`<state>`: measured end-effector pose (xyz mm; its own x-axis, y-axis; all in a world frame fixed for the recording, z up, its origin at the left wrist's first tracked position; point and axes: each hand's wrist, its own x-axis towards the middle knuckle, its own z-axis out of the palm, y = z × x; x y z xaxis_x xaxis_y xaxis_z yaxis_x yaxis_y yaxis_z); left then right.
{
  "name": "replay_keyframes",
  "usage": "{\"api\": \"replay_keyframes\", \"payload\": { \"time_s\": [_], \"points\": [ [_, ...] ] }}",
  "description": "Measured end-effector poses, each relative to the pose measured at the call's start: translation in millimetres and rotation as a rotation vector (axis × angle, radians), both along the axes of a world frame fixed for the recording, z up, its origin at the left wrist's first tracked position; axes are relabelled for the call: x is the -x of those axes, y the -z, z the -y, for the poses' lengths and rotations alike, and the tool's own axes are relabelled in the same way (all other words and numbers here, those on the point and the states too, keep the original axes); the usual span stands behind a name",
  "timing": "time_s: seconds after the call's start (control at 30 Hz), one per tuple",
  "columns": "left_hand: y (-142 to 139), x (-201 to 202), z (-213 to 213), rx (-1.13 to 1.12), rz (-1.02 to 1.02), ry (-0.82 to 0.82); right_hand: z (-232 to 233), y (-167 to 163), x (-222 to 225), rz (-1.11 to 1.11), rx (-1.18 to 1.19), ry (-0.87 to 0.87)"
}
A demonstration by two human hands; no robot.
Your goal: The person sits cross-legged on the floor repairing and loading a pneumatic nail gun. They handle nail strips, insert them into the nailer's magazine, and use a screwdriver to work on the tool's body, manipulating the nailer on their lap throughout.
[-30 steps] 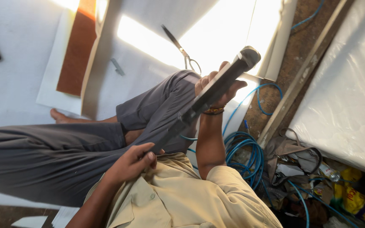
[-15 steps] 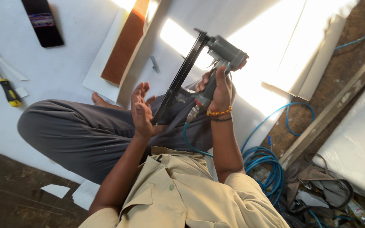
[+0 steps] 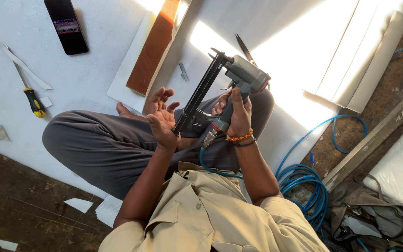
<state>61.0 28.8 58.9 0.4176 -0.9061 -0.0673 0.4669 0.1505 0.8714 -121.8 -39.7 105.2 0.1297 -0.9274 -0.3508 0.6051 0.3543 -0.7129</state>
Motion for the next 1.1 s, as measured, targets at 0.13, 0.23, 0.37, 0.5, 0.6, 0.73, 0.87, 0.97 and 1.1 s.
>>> {"api": "replay_keyframes", "payload": {
  "time_s": [0.13,0.23,0.37,0.5,0.6,0.73,0.87,0.97,1.1],
  "points": [
    [-2.3,3.3,-3.5,0.038,-0.034,0.114,-2.9,-1.0,7.1,0.036,0.055,-0.022],
    [-10.2,4.7,-9.8,-0.059,0.017,0.295,-2.7,-2.0,13.4,0.081,0.137,-0.065],
    [-20.5,-4.6,-24.9,-0.052,-0.034,0.526,-1.1,-1.5,20.6,0.13,0.19,-0.099],
    [-17.5,-13.7,-41.2,-0.069,-0.035,0.584,4.5,-1.1,29.4,0.123,0.241,-0.065],
    [-9.1,-14.2,-50.8,-0.096,0.01,0.603,7.5,-1.9,35.4,0.117,0.273,-0.075],
    [-4.2,-13.3,-60.3,-0.149,0.084,0.654,6.0,-1.2,40.1,0.148,0.31,-0.119],
    [-12.4,-8.4,-60.9,-0.139,0.152,0.629,2.5,4.1,44.0,0.128,0.365,-0.135],
    [-24.9,0.1,-56.0,-0.083,0.183,0.526,1.9,9.3,48.1,0.165,0.431,-0.173],
    [-46.4,8.1,-54.0,-0.061,0.214,0.538,6.5,15.1,54.3,0.312,0.474,-0.239]
  ]
}}
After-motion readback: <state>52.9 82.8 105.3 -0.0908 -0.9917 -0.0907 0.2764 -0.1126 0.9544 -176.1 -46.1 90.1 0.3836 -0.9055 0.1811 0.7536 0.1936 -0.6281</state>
